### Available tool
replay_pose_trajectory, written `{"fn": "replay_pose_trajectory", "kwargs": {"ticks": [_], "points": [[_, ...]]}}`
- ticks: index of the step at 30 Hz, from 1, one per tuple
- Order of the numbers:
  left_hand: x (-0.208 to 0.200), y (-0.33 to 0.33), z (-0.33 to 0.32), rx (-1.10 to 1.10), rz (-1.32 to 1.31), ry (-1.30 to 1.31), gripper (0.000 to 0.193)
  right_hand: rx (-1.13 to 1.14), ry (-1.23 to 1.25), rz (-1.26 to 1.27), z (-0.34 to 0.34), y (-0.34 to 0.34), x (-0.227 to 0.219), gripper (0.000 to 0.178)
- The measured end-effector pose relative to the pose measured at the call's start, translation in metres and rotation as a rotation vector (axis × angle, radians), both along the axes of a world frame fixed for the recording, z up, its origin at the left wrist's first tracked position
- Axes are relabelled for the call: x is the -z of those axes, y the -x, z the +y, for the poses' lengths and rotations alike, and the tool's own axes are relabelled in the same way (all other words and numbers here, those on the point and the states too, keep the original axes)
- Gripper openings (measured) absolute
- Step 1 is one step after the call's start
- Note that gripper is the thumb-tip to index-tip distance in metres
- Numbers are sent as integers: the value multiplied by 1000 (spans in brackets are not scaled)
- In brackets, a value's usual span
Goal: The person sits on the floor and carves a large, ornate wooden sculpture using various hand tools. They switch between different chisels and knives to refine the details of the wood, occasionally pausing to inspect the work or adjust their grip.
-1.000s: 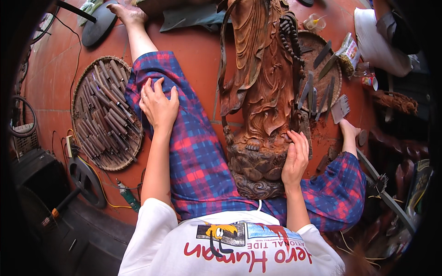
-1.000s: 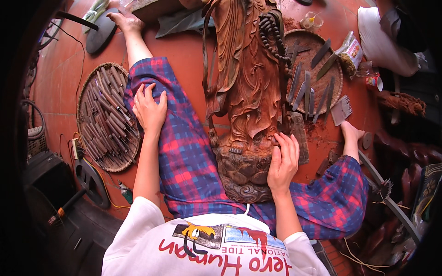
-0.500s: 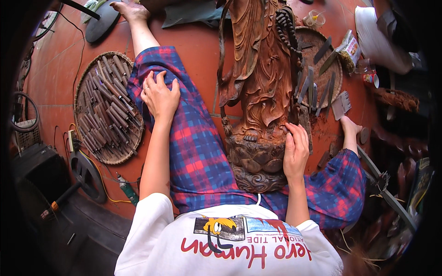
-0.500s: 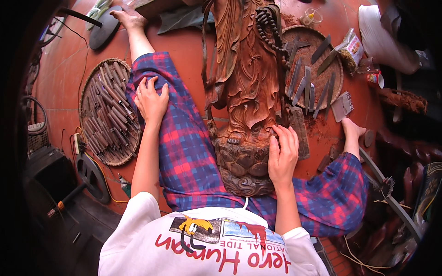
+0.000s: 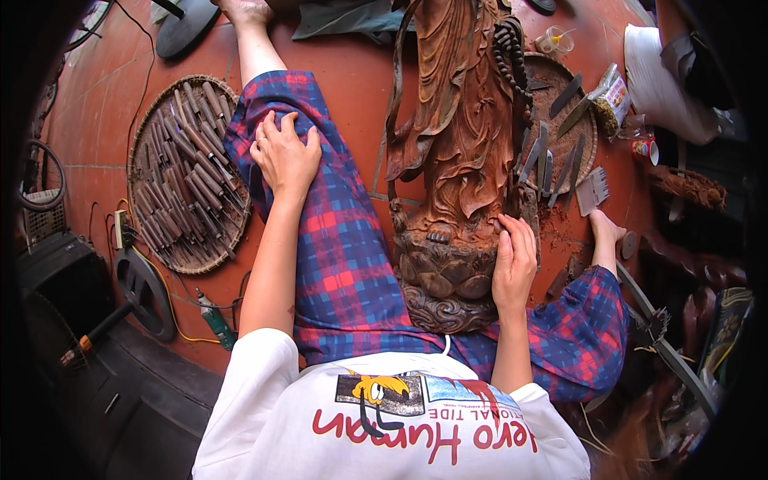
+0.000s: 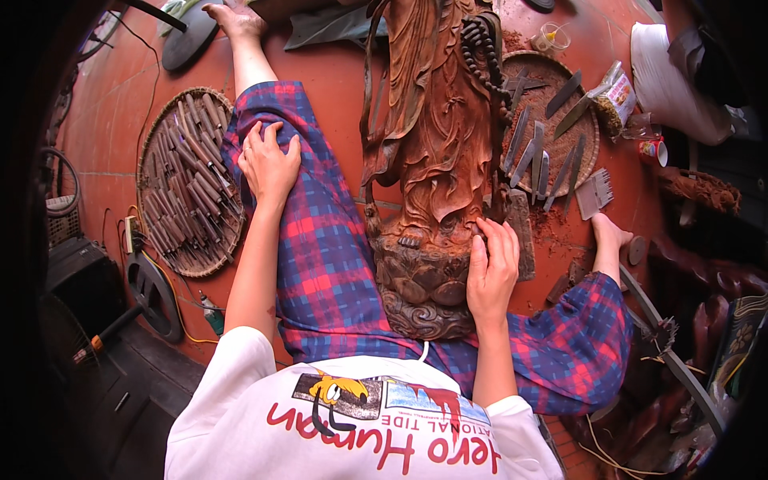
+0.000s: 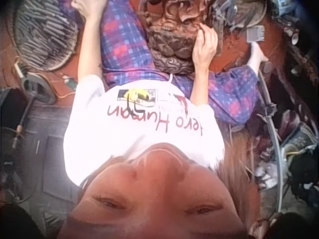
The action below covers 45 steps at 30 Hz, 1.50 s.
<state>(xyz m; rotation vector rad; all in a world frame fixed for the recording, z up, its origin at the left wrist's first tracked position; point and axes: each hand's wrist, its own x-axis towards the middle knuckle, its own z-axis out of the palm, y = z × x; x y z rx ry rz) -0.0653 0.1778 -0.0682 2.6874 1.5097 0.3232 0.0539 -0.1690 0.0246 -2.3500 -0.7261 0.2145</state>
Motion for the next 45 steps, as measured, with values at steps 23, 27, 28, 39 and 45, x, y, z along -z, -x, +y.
{"fn": "replay_pose_trajectory", "kwargs": {"ticks": [23,27,28,39,45], "points": [[1,5,0,54,-20,-29,42,47,-71,124,-12,-9,0,41],[-3,9,1,50,-16,-12,40,405,-436,353,-39,-64,7,30],[-3,11,3,45,-3,-16,39,473,-466,396,-46,-81,5,27],[9,11,6,54,-10,-53,39,430,365,12,-59,-215,123,17],[7,5,5,45,-14,-52,39,253,852,-114,-22,-205,133,21]]}}
